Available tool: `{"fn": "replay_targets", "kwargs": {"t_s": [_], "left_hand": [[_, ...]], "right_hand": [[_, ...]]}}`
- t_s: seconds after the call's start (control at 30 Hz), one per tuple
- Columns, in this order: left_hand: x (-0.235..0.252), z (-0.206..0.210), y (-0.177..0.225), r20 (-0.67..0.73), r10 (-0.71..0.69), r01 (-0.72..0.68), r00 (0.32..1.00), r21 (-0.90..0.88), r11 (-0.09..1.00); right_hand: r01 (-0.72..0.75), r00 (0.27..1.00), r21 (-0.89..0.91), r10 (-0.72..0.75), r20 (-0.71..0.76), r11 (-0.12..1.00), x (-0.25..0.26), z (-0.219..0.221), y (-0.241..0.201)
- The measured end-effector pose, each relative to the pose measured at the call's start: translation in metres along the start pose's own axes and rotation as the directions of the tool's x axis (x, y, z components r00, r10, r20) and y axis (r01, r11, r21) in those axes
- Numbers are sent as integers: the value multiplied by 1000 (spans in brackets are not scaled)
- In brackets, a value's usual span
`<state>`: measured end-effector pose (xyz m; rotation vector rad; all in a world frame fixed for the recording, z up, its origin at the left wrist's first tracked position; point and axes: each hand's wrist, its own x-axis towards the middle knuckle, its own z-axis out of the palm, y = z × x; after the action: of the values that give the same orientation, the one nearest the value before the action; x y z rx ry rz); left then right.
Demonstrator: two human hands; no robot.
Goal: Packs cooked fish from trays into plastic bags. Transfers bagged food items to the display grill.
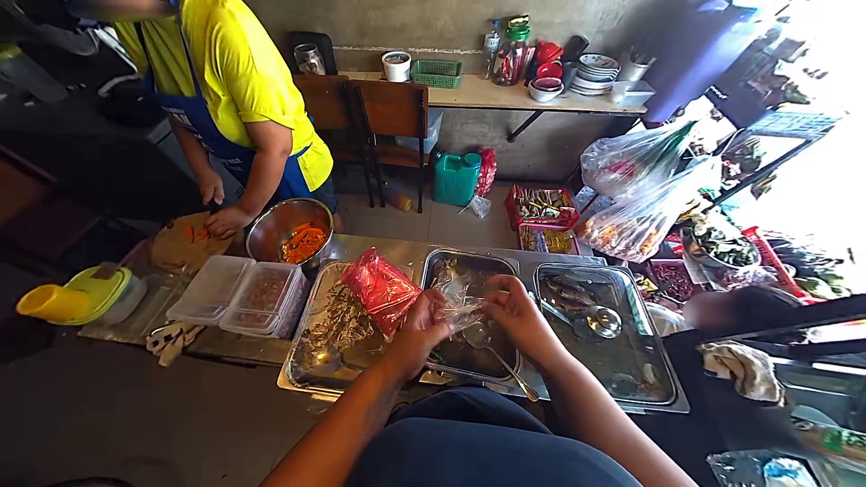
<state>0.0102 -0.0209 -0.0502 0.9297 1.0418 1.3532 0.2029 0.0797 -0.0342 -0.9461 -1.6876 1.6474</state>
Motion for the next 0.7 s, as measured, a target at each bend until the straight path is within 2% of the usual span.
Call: {"fn": "replay_targets", "kwargs": {"t_s": [0.07, 0.1, 0.17, 0.23, 0.27, 0.33, 0.37, 0.4, 0.43, 0.47, 0.53, 0.57, 0.6, 0.63, 0.7], "left_hand": [[8, 0, -10, -145, 53, -15, 988, 251, 968], [12, -1, -14, -226, 74, -3, 971, 300, 954], [18, -2, -18, -352, 124, 28, 928, 397, 917], [17, 0, -25, -383, 292, 7, 877, 616, 788], [15, 0, -30, -336, 388, -38, 858, 713, 700], [10, 0, -38, -144, 526, -229, 838, 782, 579], [9, 3, -40, -51, 540, -332, 840, 738, 588], [7, 8, -40, 9, 517, -398, 856, 649, 648], [6, 14, -38, 46, 459, -418, 887, 505, 755], [5, 18, -33, 78, 367, -372, 927, 319, 872], [7, 17, -26, 127, 208, -214, 970, 33, 976], [9, 13, -24, 117, 151, -154, 982, 11, 988], [11, 9, -24, 75, 106, -112, 992, 82, 990], [13, 5, -24, 14, 74, -75, 997, 201, 977], [18, -2, -34, -97, 95, -50, 991, 395, 918]], "right_hand": [[-92, 989, 230, 63, 132, 969, -5, 4, -8], [-112, 979, 265, 61, 193, 958, -6, 7, -7], [-51, 954, 245, -25, 297, 968, -6, 14, -1], [53, 958, 79, -73, 277, 995, -5, 18, 4], [91, 980, -91, -73, 185, 992, -3, 19, 7], [44, 997, -480, -69, -35, 876, 1, 19, 13], [-23, 992, -599, -55, -112, 800, 3, 20, 14], [-84, 986, -662, -33, -162, 745, 4, 20, 15], [-131, 981, -676, -4, -194, 725, 6, 19, 16], [-155, 977, -671, 11, -214, 725, 9, 17, 19], [-121, 976, -642, -25, -215, 757, 11, 10, 29], [-87, 977, -614, -52, -205, 784, 11, 7, 32], [-65, 982, -553, -47, -185, 831, 10, 5, 31], [-59, 989, -447, -10, -150, 893, 9, 4, 27], [-81, 997, -174, 79, -22, 981, 4, 6, 17]]}}
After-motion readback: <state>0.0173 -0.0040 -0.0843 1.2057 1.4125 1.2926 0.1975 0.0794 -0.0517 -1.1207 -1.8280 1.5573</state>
